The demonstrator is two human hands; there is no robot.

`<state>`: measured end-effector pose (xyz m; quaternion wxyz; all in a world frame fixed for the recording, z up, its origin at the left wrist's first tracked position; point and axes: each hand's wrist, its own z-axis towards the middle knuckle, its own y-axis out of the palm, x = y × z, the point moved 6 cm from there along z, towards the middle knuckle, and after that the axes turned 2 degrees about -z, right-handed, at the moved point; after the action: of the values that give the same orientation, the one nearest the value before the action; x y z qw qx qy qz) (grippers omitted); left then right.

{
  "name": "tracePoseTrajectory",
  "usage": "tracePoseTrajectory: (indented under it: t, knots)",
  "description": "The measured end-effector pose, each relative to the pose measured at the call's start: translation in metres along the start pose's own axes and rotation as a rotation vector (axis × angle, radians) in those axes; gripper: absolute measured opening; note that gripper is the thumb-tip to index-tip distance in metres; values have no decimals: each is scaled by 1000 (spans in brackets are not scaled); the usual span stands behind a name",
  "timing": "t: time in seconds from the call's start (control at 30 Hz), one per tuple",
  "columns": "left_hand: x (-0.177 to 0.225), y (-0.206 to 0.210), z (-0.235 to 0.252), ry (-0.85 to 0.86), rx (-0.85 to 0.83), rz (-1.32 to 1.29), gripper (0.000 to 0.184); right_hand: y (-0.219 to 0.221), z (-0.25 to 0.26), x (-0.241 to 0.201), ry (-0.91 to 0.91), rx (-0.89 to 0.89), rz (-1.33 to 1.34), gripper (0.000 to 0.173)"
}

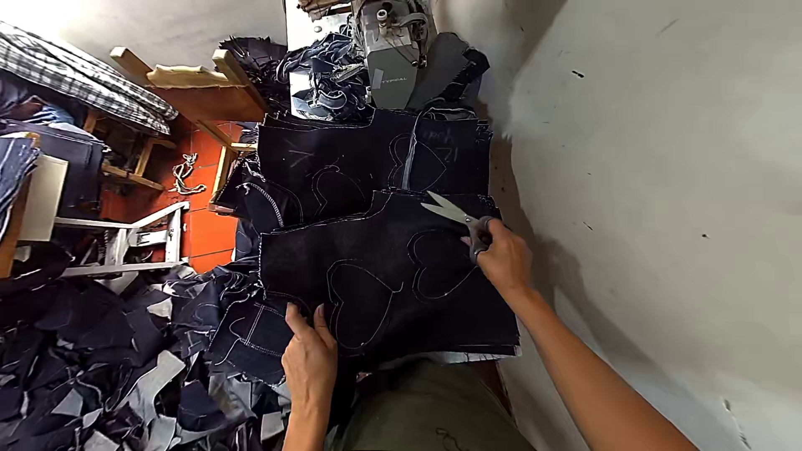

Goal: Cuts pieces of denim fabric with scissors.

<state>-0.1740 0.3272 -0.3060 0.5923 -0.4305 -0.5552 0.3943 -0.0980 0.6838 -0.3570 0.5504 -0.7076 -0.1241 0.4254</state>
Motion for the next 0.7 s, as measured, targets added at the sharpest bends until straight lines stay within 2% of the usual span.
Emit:
tracePoseTrajectory:
  t: [0.07, 0.17, 0.23, 0.3, 0.37, 0.47, 0.5, 0.57, 0.6, 0.63, 0.7]
  knots:
    - [6, 1, -1, -26, -11, 46, 54, -7, 8, -4, -39, 52, -23, 34]
    - [5, 22, 9, -161, -212, 148, 67, 3, 19, -13, -71, -29, -91, 47]
    - [-1, 33, 17, -227, -338, 191, 76, 26, 7, -21, -114, -131, -36, 60]
    - [-8, 36, 21, -255, -381, 210, 81, 60, -15, -17, -188, -168, 17, 70]
    - [-19, 36, 27, -307, -379, 124, 90, 80, -26, -9, -201, -124, 25, 75]
    - [-46, 37, 43, -357, -402, -297, 103, 74, -24, -10, -119, -157, 22, 73]
    - [-58, 35, 48, -353, -484, -476, 94, 72, -23, -10, -114, -181, 24, 73]
    - [-81, 14, 53, -371, -626, -884, 55, 72, -23, -13, -127, -198, 45, 75]
    - [-97, -3, 52, -384, -579, -1012, 39, 72, -24, -14, -134, -195, 62, 75]
    - [-119, -18, 49, -381, -451, -1048, 30, 72, -24, -14, -130, -194, 81, 74]
    - [-180, -29, 32, -415, -201, -879, 25, 73, -24, -11, -117, -196, 85, 75]
